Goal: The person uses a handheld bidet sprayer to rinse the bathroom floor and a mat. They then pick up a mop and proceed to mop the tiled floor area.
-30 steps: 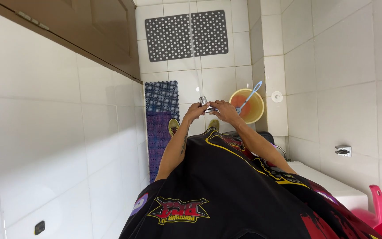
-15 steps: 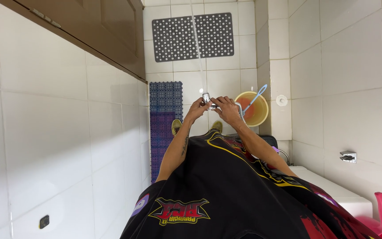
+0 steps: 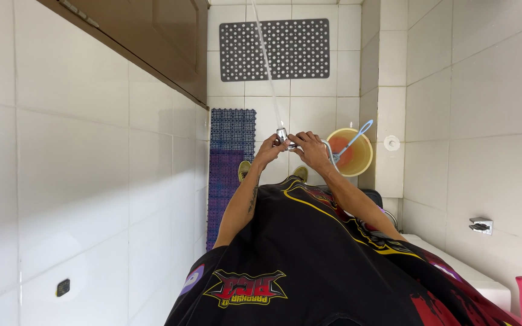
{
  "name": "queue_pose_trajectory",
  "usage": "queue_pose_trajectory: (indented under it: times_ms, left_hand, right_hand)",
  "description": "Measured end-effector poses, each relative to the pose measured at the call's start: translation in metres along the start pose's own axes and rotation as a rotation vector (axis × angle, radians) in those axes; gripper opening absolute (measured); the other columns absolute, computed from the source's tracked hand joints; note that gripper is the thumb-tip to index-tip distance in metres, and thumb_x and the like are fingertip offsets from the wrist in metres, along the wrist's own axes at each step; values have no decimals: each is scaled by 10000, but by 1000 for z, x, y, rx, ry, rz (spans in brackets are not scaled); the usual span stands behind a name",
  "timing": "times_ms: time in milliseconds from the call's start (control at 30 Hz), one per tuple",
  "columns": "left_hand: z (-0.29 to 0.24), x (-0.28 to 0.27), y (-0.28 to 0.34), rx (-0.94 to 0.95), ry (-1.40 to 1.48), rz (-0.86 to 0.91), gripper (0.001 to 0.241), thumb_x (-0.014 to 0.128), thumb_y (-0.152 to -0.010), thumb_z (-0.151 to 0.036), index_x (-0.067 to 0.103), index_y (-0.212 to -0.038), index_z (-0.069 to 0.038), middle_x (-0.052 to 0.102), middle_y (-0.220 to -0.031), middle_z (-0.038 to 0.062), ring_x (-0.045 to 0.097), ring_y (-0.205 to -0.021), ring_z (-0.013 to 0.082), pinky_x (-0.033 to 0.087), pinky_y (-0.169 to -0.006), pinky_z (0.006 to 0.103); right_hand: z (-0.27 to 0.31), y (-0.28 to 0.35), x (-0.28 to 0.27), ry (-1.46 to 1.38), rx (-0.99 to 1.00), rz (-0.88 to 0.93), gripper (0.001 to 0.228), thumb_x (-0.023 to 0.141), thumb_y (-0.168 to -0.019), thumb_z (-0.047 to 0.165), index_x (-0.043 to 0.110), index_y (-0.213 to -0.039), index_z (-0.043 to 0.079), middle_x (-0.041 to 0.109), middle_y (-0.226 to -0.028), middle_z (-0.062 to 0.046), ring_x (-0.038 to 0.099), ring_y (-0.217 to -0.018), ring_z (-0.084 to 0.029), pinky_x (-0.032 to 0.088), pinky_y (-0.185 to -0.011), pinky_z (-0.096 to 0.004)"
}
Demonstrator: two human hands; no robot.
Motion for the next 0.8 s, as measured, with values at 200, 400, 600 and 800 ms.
queue_pose_trajectory:
  times_ms: [200,400,600,800]
  left_hand:
    - [-4,5,-4,4,1,16,676,748,-817,-592,645,-1240,-75,656,-872,59,613,-769,154,484,-577,303]
    - [-16,20,-8,6,-45,77,634,747,-827,-575,654,-1217,-84,653,-858,52,601,-750,145,477,-567,292]
    - [-25,40,-21,36,-56,155,589,755,-832,-552,674,-1173,-78,638,-841,44,566,-726,148,443,-560,296]
    - [-26,57,-38,102,-113,197,590,753,-850,-560,669,-1172,-72,660,-870,56,602,-782,166,491,-664,313]
  right_hand:
    - [-3,5,-3,19,44,2,502,743,-887,261,607,-1366,200,621,-1200,-14,599,-1134,-244,526,-975,-435]
    - [-8,18,-12,23,134,-23,506,738,-896,280,599,-1378,219,622,-1197,-5,609,-1125,-244,542,-935,-446]
    - [-28,33,-9,24,224,-51,508,736,-903,276,590,-1386,229,619,-1195,-14,602,-1125,-264,528,-915,-483]
    - [-41,43,-9,27,263,-108,514,735,-900,261,588,-1392,233,618,-1207,-24,596,-1140,-282,506,-953,-489]
Point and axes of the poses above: each hand's wrist, its own y-axis away from the middle knuckle, its own x-axis out of the palm, z = x × y, the point moved 2 cm from there along -y, towards the middle knuckle
